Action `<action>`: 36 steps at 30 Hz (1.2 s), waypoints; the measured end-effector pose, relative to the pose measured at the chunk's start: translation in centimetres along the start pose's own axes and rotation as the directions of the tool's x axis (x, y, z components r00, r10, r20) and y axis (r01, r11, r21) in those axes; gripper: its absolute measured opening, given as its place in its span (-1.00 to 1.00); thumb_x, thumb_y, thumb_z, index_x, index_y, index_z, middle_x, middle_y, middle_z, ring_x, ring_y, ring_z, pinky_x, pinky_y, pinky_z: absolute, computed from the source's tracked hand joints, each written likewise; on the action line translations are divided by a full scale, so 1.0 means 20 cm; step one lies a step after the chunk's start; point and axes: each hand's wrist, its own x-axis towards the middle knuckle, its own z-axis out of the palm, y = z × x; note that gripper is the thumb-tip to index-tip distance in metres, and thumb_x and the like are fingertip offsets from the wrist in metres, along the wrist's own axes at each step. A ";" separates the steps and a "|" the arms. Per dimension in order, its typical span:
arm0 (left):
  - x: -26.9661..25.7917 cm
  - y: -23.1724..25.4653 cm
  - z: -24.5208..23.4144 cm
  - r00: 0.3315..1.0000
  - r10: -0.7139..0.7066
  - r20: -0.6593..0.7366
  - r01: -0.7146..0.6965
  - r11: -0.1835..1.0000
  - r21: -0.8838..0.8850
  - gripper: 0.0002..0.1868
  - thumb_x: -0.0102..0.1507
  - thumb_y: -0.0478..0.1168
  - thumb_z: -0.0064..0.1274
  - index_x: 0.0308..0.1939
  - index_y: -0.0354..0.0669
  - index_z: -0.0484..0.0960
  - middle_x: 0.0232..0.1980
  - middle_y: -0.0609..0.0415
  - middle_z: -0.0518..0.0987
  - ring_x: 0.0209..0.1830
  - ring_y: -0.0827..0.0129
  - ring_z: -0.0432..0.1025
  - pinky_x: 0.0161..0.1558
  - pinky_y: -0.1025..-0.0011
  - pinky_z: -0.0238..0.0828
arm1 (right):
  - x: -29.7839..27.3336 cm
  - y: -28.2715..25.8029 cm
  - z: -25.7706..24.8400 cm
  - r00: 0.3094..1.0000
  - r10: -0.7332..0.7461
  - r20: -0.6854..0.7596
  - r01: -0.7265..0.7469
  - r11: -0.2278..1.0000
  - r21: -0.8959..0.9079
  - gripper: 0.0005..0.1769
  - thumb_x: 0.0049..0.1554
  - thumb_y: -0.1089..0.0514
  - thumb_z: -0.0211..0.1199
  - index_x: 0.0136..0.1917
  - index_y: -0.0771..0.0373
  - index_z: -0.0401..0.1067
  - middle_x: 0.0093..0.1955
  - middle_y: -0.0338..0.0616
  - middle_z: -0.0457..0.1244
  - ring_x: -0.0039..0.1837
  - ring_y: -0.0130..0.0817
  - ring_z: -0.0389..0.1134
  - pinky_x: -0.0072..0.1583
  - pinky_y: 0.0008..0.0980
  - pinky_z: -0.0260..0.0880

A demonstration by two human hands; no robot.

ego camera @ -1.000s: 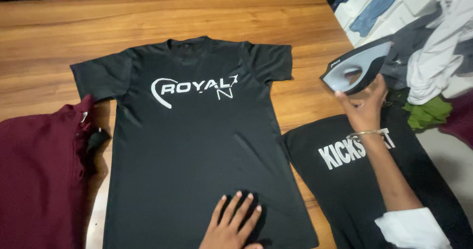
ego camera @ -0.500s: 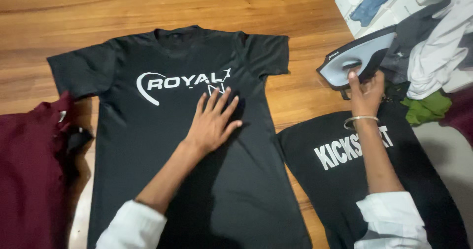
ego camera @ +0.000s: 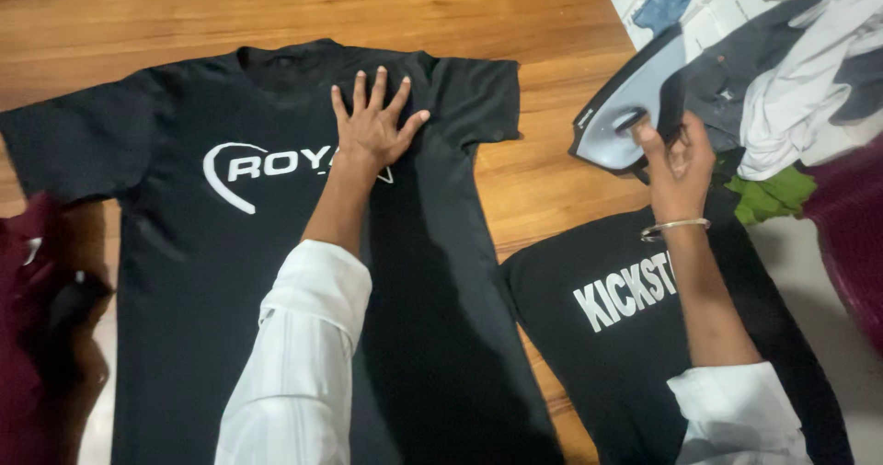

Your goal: The person irons a black t-shirt with the word 'KICKSTART' on a wooden table. They then switch to another black t-shirt with 'ROYAL' printed on it and continue ironing.

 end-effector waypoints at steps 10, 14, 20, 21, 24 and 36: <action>0.25 0.02 0.10 0.999 -0.037 0.002 0.037 0.998 0.047 -0.14 0.29 0.52 -0.47 0.56 0.28 0.13 0.64 0.00 -0.03 0.63 -0.08 -0.24 0.44 -0.36 -0.54 | -0.06 -0.39 0.05 0.999 -0.006 0.035 0.006 1.000 0.004 -0.54 0.40 0.16 0.27 0.43 0.46 0.29 0.21 -0.11 0.32 0.26 -0.44 0.37 0.37 -0.46 0.39; 0.25 0.07 0.11 0.974 0.119 -0.194 -0.073 0.971 0.228 -0.14 0.44 0.43 -0.37 0.63 -0.05 0.25 0.70 -0.06 0.09 0.68 0.00 -0.11 0.55 -0.25 -0.35 | -0.07 -0.48 0.03 1.000 -0.002 0.013 0.002 1.000 -0.008 -0.52 0.40 0.16 0.26 0.45 0.48 0.28 0.22 -0.10 0.31 0.26 -0.42 0.36 0.40 -0.41 0.41; 0.12 0.30 0.09 0.898 0.429 0.101 -0.432 0.902 0.010 -0.24 0.38 0.39 -0.29 0.52 0.10 0.25 0.59 -0.03 0.12 0.62 -0.01 -0.09 0.52 -0.16 -0.30 | -0.09 -0.54 0.02 1.000 -0.009 0.013 0.008 0.992 0.123 -0.50 0.42 0.14 0.26 0.46 0.51 0.23 0.19 -0.11 0.29 0.20 -0.46 0.32 0.36 -0.44 0.44; 0.10 0.33 0.09 0.909 0.409 0.086 -0.409 0.912 -0.017 -0.26 0.38 0.37 -0.30 0.52 0.11 0.25 0.59 -0.04 0.11 0.62 -0.03 -0.09 0.51 -0.17 -0.29 | -0.10 -0.55 0.01 1.000 -0.014 0.020 0.012 0.995 0.095 -0.49 0.42 0.13 0.27 0.45 0.52 0.23 0.19 -0.09 0.29 0.21 -0.44 0.34 0.37 -0.43 0.44; 0.04 0.39 0.04 0.917 0.398 0.000 -0.397 0.915 -0.079 -0.31 0.41 0.30 -0.30 0.54 0.11 0.24 0.60 -0.07 0.11 0.61 -0.08 -0.07 0.49 -0.18 -0.26 | -0.11 -0.61 0.00 0.996 -0.055 0.066 0.057 0.998 -0.024 -0.47 0.38 0.12 0.28 0.44 0.51 0.26 0.23 -0.05 0.29 0.28 -0.38 0.36 0.40 -0.42 0.43; -1.45 0.51 -0.49 0.830 0.558 0.026 -0.533 0.805 -0.260 -0.22 0.37 0.24 -0.21 0.52 -0.18 0.22 0.58 -0.17 0.16 0.62 -0.06 -0.07 0.53 -0.07 -0.26 | -0.32 -1.07 0.18 0.670 0.046 0.741 0.367 0.847 -0.384 -0.41 0.02 0.01 0.42 0.30 0.21 0.48 -0.13 -0.13 0.40 -0.23 -0.40 0.41 -0.22 -0.40 0.40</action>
